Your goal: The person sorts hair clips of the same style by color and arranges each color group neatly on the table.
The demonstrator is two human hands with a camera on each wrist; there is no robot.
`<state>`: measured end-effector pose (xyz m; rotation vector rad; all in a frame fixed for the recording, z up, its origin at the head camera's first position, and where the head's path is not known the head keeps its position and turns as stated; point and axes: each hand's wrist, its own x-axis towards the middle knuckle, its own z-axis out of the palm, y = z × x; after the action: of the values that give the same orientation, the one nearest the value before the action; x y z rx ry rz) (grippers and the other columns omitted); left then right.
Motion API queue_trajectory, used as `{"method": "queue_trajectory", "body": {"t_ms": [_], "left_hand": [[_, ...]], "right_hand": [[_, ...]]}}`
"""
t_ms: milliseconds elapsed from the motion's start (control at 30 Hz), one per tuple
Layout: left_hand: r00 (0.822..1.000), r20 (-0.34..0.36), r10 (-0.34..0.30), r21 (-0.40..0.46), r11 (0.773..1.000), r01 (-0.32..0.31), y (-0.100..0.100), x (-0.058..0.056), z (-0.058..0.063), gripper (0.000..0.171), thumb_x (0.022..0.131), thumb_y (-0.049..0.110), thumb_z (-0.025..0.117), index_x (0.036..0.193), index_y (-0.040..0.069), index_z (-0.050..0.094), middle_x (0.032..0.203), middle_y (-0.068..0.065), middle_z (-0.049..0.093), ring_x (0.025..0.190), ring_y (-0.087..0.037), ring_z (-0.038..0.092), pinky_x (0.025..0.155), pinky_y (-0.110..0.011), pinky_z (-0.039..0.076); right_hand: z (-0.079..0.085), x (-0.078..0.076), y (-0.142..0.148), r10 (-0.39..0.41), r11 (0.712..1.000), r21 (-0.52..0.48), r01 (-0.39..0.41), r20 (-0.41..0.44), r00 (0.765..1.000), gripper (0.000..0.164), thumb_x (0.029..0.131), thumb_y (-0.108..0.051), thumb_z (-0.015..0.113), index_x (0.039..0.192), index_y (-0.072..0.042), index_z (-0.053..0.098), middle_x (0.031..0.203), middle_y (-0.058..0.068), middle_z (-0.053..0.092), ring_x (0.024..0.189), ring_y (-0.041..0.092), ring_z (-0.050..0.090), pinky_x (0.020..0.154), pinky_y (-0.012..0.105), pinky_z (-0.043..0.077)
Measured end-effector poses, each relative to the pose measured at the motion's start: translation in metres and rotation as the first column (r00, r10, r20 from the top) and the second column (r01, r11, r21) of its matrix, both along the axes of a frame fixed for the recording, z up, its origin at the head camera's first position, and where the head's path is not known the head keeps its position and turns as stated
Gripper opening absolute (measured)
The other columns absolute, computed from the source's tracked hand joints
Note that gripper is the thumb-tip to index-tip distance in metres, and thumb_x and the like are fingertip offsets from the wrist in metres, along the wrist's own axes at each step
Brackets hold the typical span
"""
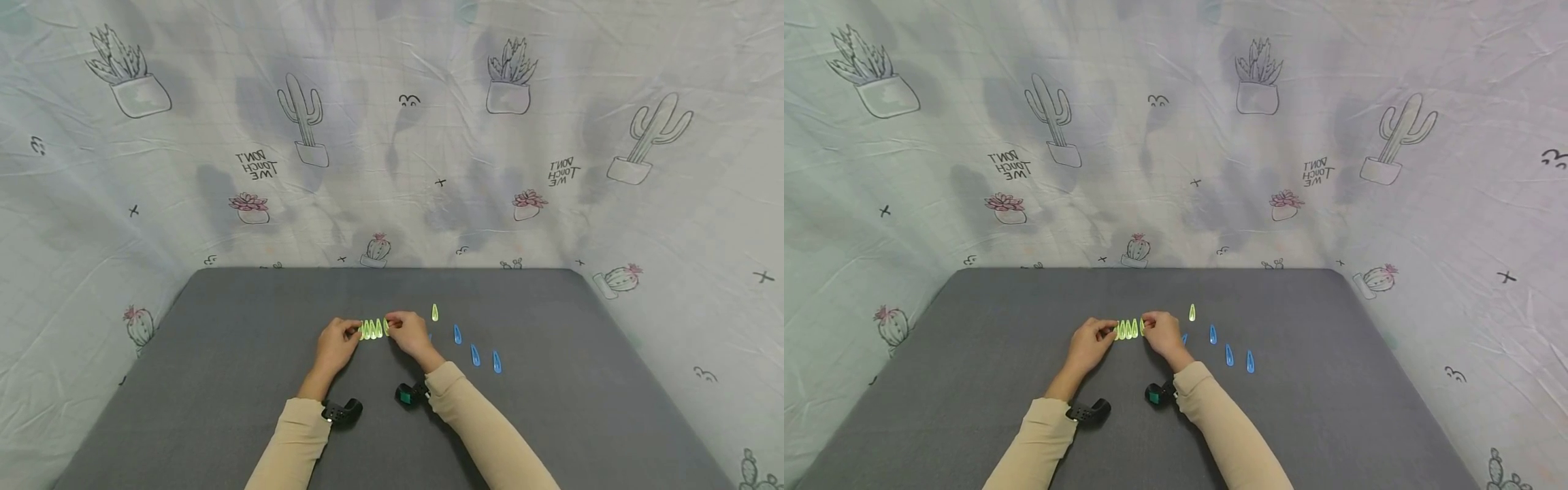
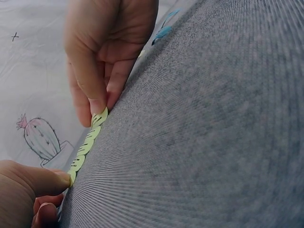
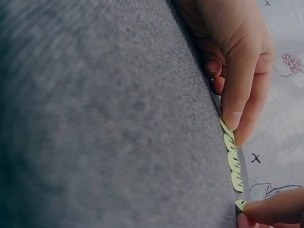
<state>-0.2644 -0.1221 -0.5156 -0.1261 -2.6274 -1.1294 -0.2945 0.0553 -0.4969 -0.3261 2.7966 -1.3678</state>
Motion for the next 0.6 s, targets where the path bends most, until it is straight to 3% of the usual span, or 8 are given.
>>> {"method": "queue_trajectory", "body": {"t_ms": [367,600], "left_hand": [[1.000,0.029,0.004,0.000,1.000,-0.004,0.0005,0.0011,0.0031,0.017,0.084,0.009,0.069,0.100,0.007,0.073,0.080,-0.004,0.056,0.062,-0.011,0.045,0.060,-0.028,0.038],[0.999,0.035,0.005,-0.003,1.000,-0.005,0.0015,0.0027,0.0051,0.017,0.083,0.009,0.070,0.100,0.007,0.073,0.080,-0.004,0.057,0.063,-0.011,0.046,0.060,-0.028,0.038]], "right_hand": [[0.0058,-0.0007,-0.0041,0.012,0.997,0.073,-0.011,-0.015,1.000,0.028,0.082,0.001,0.061,0.108,-0.002,0.071,0.090,0.010,0.070,0.077,0.018,0.063,0.065,0.029,0.049],[0.0053,0.0015,-0.0019,0.002,1.000,0.012,-0.002,0.019,1.000,0.027,0.082,0.000,0.062,0.107,-0.001,0.070,0.089,0.009,0.068,0.078,0.019,0.063,0.063,0.028,0.049]]}}
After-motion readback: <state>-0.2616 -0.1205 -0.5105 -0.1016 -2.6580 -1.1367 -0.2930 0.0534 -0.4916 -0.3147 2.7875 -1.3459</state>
